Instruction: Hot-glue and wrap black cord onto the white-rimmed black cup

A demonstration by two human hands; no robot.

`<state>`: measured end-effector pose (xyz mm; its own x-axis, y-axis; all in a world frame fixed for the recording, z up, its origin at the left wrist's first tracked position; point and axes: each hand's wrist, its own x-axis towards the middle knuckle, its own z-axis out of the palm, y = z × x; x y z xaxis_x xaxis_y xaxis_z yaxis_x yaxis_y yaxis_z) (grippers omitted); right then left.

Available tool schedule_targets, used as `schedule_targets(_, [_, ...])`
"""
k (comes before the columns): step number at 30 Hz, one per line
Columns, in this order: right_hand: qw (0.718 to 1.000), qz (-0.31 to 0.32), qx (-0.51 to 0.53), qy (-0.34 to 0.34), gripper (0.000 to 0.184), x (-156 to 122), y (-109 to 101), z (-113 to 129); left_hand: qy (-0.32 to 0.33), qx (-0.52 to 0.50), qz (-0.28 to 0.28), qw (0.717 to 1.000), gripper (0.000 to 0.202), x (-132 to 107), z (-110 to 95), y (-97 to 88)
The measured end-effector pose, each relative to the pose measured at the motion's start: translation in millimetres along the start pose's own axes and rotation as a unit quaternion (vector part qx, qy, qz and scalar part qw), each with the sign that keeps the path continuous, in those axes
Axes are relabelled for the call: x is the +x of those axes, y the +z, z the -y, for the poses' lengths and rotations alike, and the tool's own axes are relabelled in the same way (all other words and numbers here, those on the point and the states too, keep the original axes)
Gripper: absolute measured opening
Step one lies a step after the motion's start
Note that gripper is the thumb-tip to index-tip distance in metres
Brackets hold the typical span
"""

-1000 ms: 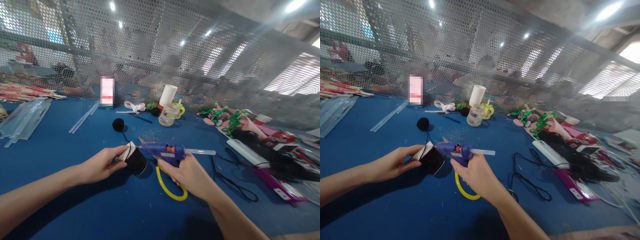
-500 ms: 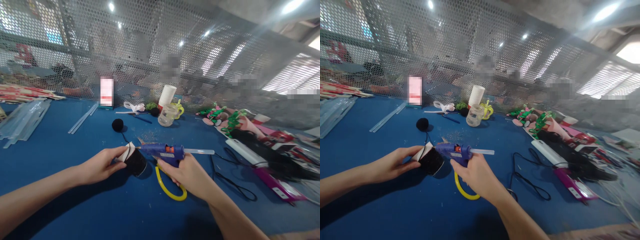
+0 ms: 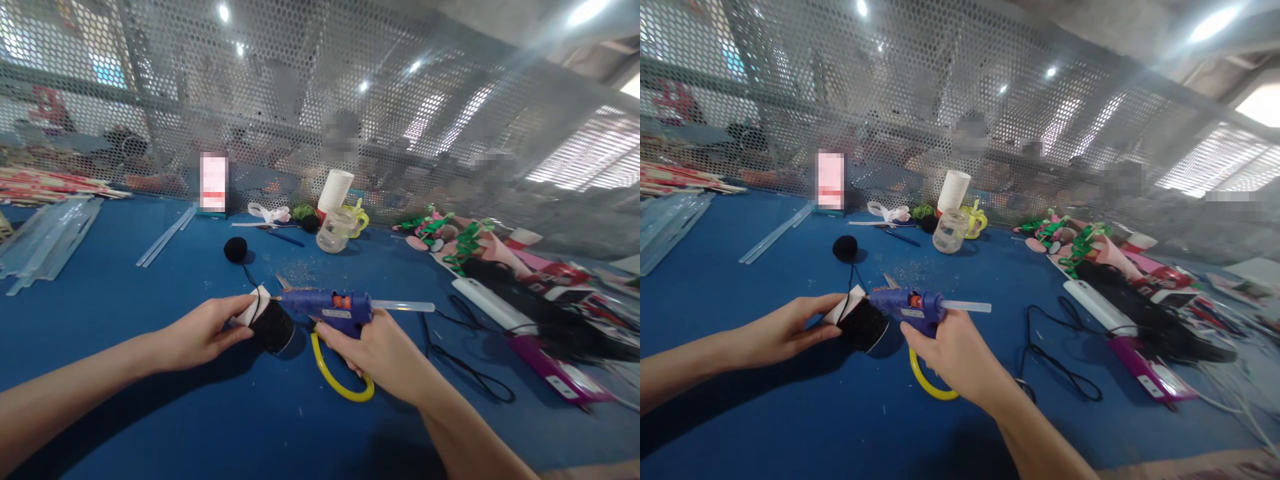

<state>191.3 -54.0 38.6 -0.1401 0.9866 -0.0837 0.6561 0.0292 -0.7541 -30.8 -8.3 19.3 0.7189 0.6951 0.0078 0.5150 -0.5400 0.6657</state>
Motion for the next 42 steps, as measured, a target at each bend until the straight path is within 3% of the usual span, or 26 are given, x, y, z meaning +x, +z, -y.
schedule_targets(13, [1.0, -0.007, -0.007, -0.009, 0.027, -1.1, 1.6, -0.5, 0.002, 0.0, 0.004, 1.0, 0.014, 1.6, 3.0, 0.7])
schedule_targets(23, [1.0, -0.015, -0.01, -0.015, 0.033, 0.3, 1.7, 0.2, -0.002, -0.012, 0.001, 1.0, 0.014, 0.2, 1.1, 1.2])
schedule_targets(42, [0.996, -0.032, -0.07, -0.053, 0.017, -3.7, 9.0, 2.3, 0.003, 0.004, -0.002, 1.0, 0.013, 1.7, 4.6, 2.3])
